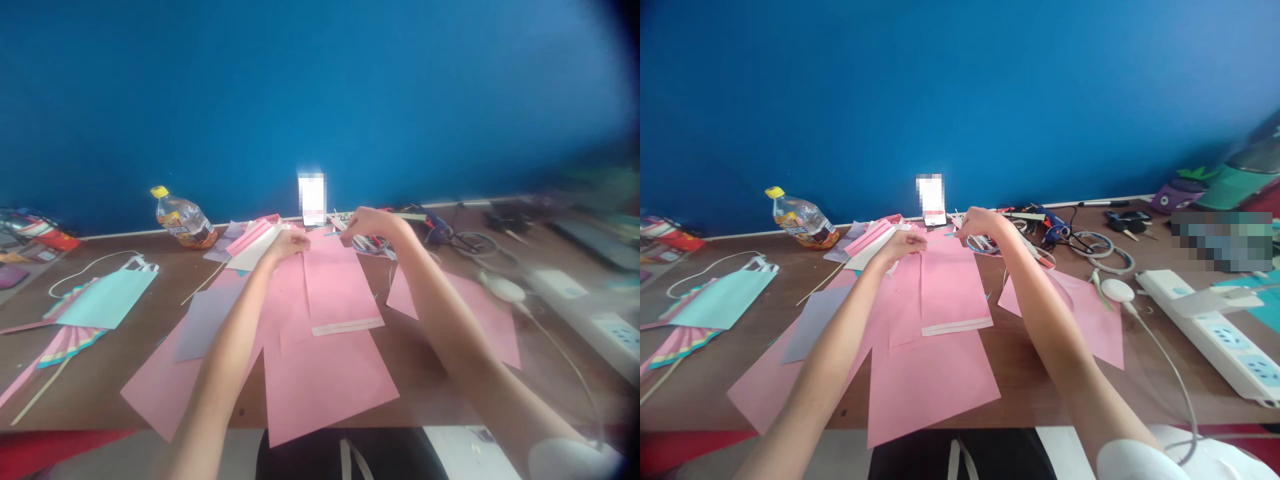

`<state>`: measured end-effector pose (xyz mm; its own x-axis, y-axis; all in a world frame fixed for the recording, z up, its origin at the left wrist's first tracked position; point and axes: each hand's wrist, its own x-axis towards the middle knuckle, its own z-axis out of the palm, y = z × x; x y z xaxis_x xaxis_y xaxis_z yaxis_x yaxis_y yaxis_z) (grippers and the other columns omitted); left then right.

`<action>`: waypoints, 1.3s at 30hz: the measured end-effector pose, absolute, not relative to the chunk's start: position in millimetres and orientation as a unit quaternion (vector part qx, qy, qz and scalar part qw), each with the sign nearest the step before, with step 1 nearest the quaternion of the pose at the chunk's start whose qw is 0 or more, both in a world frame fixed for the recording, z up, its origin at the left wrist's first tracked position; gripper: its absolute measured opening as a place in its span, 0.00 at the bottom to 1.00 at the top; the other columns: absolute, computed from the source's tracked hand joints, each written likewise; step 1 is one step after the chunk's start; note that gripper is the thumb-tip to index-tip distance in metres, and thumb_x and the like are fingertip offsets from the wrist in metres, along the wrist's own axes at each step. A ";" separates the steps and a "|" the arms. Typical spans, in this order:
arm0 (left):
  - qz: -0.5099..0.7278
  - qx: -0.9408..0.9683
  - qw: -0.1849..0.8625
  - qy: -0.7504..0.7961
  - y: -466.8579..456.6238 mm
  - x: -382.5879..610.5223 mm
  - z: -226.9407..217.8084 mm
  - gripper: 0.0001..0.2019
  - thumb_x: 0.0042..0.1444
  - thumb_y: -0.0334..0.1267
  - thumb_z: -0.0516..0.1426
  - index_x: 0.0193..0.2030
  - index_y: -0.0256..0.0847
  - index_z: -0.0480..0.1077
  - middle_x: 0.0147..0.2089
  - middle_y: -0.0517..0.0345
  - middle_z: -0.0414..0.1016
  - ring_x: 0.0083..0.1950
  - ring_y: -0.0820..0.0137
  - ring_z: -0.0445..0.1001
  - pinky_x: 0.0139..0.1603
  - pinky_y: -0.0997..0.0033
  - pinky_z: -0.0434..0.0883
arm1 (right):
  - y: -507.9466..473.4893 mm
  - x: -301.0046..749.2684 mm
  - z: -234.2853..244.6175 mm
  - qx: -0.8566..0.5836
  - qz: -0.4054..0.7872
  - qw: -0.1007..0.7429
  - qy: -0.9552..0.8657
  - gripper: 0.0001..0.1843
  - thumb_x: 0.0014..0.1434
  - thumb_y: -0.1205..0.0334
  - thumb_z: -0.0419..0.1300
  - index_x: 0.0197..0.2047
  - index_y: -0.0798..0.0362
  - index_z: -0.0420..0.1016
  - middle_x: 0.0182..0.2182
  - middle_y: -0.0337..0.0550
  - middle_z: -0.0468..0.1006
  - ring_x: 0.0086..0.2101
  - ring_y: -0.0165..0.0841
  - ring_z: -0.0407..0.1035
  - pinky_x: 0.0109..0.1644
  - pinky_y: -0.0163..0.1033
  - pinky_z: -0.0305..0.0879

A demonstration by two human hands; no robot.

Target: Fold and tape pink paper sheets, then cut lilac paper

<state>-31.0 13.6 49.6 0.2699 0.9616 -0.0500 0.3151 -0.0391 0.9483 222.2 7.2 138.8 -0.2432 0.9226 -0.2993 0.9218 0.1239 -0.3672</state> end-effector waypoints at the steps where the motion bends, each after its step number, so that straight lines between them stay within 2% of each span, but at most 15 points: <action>1: 0.334 0.636 0.477 0.506 14.5 -32.7 49.7 0.11 0.42 0.38 0.66 0.32 0.34 0.77 0.31 0.53 0.79 0.34 0.69 0.76 0.36 0.70 0.70 | 8.0 224.2 139.0 -0.621 0.240 0.002 -0.746 0.15 0.53 0.50 0.64 0.31 0.53 0.82 0.22 0.41 0.67 0.22 0.28 0.56 0.26 0.37 0.50; 10: 0.301 0.671 0.441 0.514 22.1 -42.4 43.2 0.07 0.44 0.35 0.63 0.31 0.34 0.79 0.31 0.52 0.79 0.33 0.69 0.75 0.38 0.69 0.71 | 9.6 229.2 138.0 -0.636 0.209 -0.015 -0.743 0.15 0.54 0.50 0.65 0.35 0.54 0.83 0.25 0.42 0.72 0.24 0.30 0.62 0.29 0.37 0.53; 20: 0.215 0.697 0.388 0.563 24.1 -37.5 41.7 0.06 0.43 0.37 0.61 0.26 0.36 0.77 0.28 0.52 0.78 0.31 0.69 0.72 0.35 0.70 0.68 | 5.5 213.4 129.5 -0.674 0.151 -0.082 -0.719 0.19 0.52 0.48 0.66 0.39 0.55 0.81 0.29 0.51 0.78 0.32 0.40 0.72 0.35 0.40 0.62; 27: 0.167 0.692 0.367 0.599 25.3 -41.7 39.9 0.07 0.43 0.39 0.63 0.21 0.38 0.73 0.22 0.57 0.71 0.26 0.70 0.66 0.27 0.71 0.59 | 8.1 208.6 122.4 -0.648 0.161 -0.072 -0.741 0.15 0.50 0.52 0.67 0.35 0.55 0.80 0.32 0.52 0.78 0.33 0.41 0.72 0.35 0.40 0.62; 31: 0.163 0.682 0.378 0.605 26.8 -44.6 36.7 0.09 0.43 0.41 0.63 0.21 0.38 0.73 0.22 0.57 0.71 0.26 0.70 0.67 0.27 0.71 0.60 | 6.7 208.3 123.6 -0.648 0.154 -0.068 -0.743 0.13 0.51 0.54 0.66 0.35 0.55 0.80 0.32 0.50 0.78 0.33 0.40 0.72 0.34 0.39 0.61; 39: 0.189 0.675 0.392 0.596 27.4 -42.0 31.2 0.12 0.39 0.41 0.67 0.19 0.38 0.71 0.16 0.59 0.66 0.24 0.69 0.68 0.27 0.70 0.61 | 6.0 208.7 127.6 -0.655 0.165 -0.078 -0.734 0.14 0.51 0.54 0.66 0.37 0.55 0.80 0.32 0.50 0.79 0.33 0.39 0.72 0.35 0.39 0.62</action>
